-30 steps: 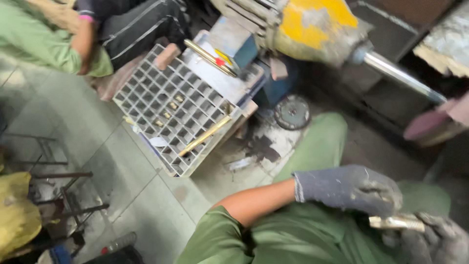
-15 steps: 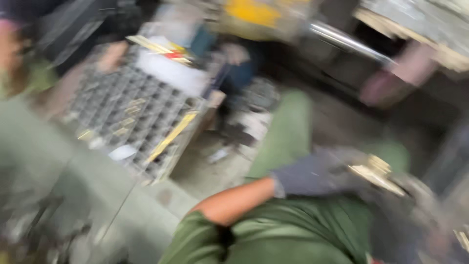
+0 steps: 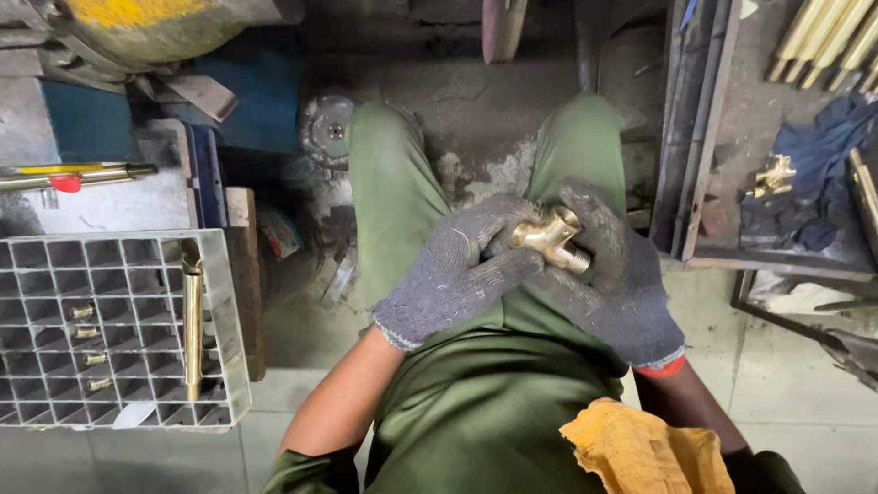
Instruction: The person holds and turns a brass-colored metal fitting against a rotating polishing wheel, repeatedly applying different sides of the object to the wheel.
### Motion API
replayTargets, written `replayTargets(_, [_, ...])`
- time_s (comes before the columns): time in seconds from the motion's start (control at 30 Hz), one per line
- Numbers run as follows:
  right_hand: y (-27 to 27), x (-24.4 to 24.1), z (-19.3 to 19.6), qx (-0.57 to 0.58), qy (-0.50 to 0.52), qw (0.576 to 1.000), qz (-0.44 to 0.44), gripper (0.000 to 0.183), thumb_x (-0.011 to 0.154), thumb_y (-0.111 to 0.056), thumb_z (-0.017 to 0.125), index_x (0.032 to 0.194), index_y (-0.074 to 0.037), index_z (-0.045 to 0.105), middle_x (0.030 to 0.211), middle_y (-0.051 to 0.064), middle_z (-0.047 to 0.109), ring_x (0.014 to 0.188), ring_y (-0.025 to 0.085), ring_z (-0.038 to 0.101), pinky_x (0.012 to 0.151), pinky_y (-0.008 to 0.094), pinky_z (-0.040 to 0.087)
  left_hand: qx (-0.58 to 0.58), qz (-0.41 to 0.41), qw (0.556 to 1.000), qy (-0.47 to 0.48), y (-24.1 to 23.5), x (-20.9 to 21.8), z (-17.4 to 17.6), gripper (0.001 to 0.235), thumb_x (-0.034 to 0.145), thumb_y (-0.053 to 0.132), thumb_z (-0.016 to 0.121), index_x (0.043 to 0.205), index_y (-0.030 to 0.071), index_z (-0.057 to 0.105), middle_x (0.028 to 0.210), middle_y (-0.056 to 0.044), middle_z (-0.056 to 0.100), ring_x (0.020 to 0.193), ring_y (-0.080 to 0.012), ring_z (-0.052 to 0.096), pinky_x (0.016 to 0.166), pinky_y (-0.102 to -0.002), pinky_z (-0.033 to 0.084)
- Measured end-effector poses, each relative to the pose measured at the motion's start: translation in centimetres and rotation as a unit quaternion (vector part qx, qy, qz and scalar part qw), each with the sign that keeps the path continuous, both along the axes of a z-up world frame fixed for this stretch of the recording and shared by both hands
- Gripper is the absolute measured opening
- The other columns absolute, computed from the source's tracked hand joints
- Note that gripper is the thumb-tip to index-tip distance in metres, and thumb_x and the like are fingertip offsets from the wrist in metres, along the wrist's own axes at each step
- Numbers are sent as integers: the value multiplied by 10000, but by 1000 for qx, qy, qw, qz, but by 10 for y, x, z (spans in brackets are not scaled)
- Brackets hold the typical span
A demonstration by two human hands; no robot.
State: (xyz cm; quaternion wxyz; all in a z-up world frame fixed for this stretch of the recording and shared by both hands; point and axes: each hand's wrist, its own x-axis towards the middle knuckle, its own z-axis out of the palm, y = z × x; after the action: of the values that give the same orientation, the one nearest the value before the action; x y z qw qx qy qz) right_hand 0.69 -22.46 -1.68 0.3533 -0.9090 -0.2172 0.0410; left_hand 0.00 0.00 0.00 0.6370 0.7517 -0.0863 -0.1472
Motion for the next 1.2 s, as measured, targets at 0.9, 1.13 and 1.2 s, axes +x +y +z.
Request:
replayTargets(0.9, [19,185,-165,61,55,996,17,522,900,-65,746,1398,-5,599,1328,253,640,1241,427,626,1053,453,514,-186,214,905,317,-23,143,-190,214,1020,234,592,907,58,638,718,-13,607,605,-114,508,540,-281,421])
replayTargets(1.13, [23,199,-159,40,92,994,42,465,817,-58,743,1256,43,628,1195,302,618,1147,486,559,949,537,450,-187,242,913,270,-32,142,-194,153,1015,158,570,1002,40,665,734,7,597,635,-88,500,554,-261,398])
replayTargets(1.2, [25,201,-158,46,112,992,34,432,808,-67,731,1214,46,636,1158,299,631,1110,480,581,913,534,470,-196,259,902,284,-33,144,-199,135,982,107,571,1022,26,672,759,3,626,647,-98,528,567,-268,420])
